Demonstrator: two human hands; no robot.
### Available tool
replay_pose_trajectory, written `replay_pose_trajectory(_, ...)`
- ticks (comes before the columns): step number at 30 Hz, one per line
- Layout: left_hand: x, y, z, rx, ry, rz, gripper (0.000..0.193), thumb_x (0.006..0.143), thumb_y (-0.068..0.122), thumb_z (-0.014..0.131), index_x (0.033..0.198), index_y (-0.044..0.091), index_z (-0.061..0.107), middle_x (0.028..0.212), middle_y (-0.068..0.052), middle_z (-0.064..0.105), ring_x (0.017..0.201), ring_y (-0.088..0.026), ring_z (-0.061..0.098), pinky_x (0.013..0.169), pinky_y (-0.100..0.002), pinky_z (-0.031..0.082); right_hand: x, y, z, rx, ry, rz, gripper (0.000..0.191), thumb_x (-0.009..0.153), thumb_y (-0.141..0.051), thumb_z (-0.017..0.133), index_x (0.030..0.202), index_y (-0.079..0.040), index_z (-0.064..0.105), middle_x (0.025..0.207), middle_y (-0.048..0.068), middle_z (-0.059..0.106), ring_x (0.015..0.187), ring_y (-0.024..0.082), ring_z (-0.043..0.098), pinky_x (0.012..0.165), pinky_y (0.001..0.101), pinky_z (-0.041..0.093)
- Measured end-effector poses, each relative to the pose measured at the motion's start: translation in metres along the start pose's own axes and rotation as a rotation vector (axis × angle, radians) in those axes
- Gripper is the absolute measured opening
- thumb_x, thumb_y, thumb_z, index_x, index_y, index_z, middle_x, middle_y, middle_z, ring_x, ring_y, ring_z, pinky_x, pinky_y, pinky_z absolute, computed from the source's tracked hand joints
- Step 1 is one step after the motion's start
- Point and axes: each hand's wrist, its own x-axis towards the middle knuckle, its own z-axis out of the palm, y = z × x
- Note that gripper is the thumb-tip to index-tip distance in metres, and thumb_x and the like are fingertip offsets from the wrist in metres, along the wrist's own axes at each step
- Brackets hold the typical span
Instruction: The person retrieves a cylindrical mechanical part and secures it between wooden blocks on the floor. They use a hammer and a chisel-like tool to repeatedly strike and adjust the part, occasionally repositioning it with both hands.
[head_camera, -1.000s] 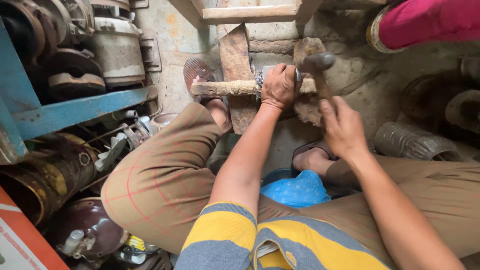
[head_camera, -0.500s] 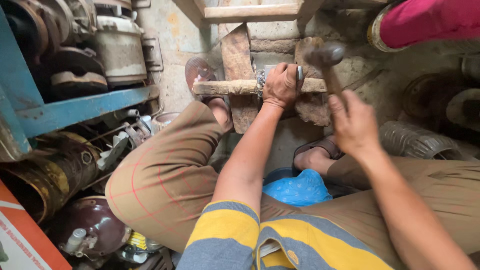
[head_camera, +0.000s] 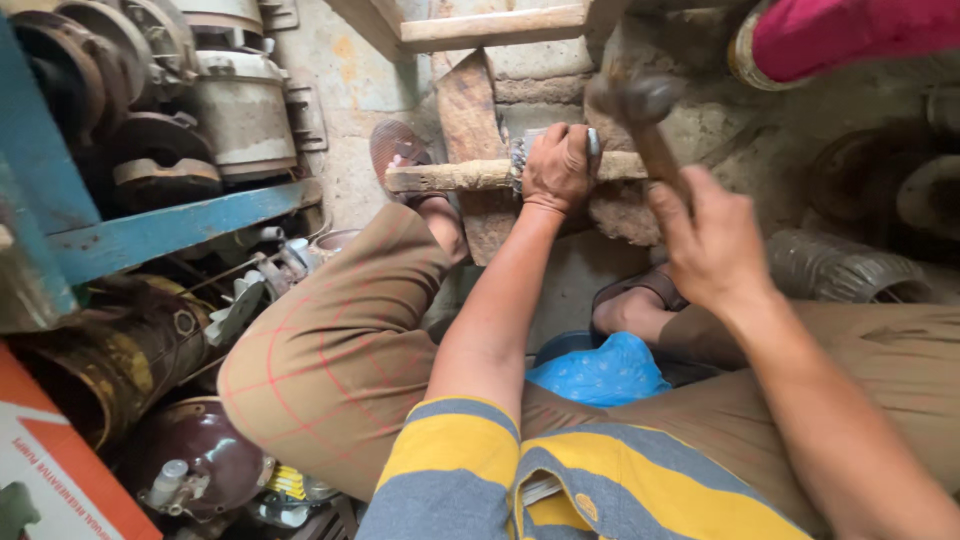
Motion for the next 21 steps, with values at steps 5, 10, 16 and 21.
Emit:
replay_pose_trajectory(5,-0.003,-0.003,0.003,-0.012,-0.001,-0.005,0.028,0.089,0.022,0.069,0.110,0.013,0.052,0.099,-0.014,0.062,0.090,-0.038,0.061,0.081,-0.048,0.050,-0.035,-0.009,-0.032,0.796,0.351,-0.255,0.032,0.107,-0.040,0.058,0.104,-0.009,0.058,0.078,0.010,0.054,0.060,0.017,0.052,0.053,0.0304,0.043)
replay_pose_trajectory(10,-0.001,0.000,0.000,-0.027,-0.015,0.002,0.028,0.089,0.023,0.070,0.108,0.013,0.053,0.097,-0.014,0.061,0.089,-0.039,0.061,0.080,-0.049,0.050,-0.002,0.021,0.028,-0.103,0.101,-0.069,0.033,0.107,-0.029,0.057,0.102,0.003,0.063,0.081,0.028,0.058,0.076,0.049,0.053,0.065,0.0528,0.043)
replay_pose_trajectory(16,0.002,0.006,0.001,0.013,0.004,-0.009,0.024,0.090,0.028,0.070,0.103,0.016,0.053,0.096,-0.013,0.063,0.090,-0.038,0.062,0.078,-0.050,0.048,-0.024,-0.002,-0.048,-0.133,0.148,-0.097,0.041,0.101,-0.033,0.062,0.113,0.006,0.065,0.065,0.023,0.053,0.056,0.035,0.054,0.057,0.0439,0.043)
replay_pose_trajectory(21,-0.001,0.003,-0.001,0.016,-0.044,-0.028,0.026,0.089,0.025,0.069,0.106,0.013,0.053,0.098,-0.014,0.063,0.091,-0.039,0.061,0.081,-0.050,0.048,-0.029,0.011,-0.010,-0.048,0.502,-0.446,0.036,0.105,-0.033,0.064,0.111,0.002,0.065,0.078,0.026,0.060,0.074,0.044,0.061,0.065,0.0494,0.046)
